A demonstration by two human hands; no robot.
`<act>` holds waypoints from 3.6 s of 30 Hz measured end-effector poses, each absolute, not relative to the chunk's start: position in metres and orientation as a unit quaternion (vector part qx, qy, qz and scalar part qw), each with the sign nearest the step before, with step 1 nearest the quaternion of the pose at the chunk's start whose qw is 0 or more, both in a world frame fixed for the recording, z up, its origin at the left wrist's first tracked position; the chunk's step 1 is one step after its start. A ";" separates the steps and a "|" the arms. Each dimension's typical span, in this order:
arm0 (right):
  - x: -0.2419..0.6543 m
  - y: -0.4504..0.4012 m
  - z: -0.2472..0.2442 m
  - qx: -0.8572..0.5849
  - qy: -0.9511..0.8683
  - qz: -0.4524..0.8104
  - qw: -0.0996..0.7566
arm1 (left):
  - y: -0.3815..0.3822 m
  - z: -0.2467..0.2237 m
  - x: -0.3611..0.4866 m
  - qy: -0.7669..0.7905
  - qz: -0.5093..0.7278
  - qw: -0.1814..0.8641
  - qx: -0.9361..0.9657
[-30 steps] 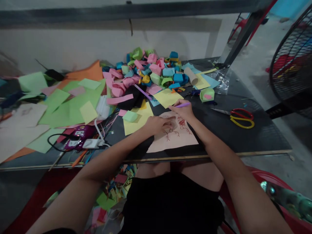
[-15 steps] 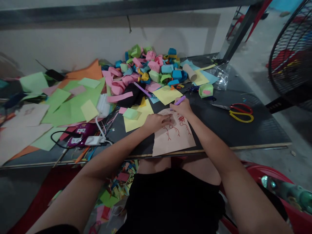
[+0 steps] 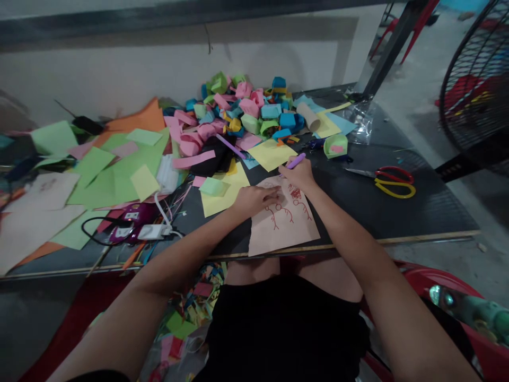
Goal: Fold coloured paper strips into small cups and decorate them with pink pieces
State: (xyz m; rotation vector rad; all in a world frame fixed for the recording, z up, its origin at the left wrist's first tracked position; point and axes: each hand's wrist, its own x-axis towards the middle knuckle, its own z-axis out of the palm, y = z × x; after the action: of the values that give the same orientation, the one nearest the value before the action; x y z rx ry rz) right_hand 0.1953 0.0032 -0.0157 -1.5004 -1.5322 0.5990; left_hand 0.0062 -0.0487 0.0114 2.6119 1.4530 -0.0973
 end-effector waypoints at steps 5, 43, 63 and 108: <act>0.200 0.002 -0.013 -0.624 -0.621 0.227 0.416 | -0.049 0.009 0.006 0.489 -0.023 0.080 0.868; 0.201 0.004 -0.020 -0.618 -0.616 0.228 0.432 | -0.047 0.005 0.004 0.492 -0.008 0.087 0.866; 0.199 0.003 -0.019 -0.611 -0.640 0.203 0.421 | -0.055 0.010 0.007 0.484 -0.022 0.068 0.872; 0.211 0.003 -0.013 -0.591 -0.596 0.219 0.498 | -0.045 0.025 -0.006 0.619 0.081 0.072 0.778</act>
State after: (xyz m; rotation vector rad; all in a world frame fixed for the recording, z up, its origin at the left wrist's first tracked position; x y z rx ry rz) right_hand 0.2105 0.0030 -0.0128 -1.4305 -1.4428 0.5296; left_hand -0.0064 -0.0453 0.0249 2.3374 1.8608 0.2421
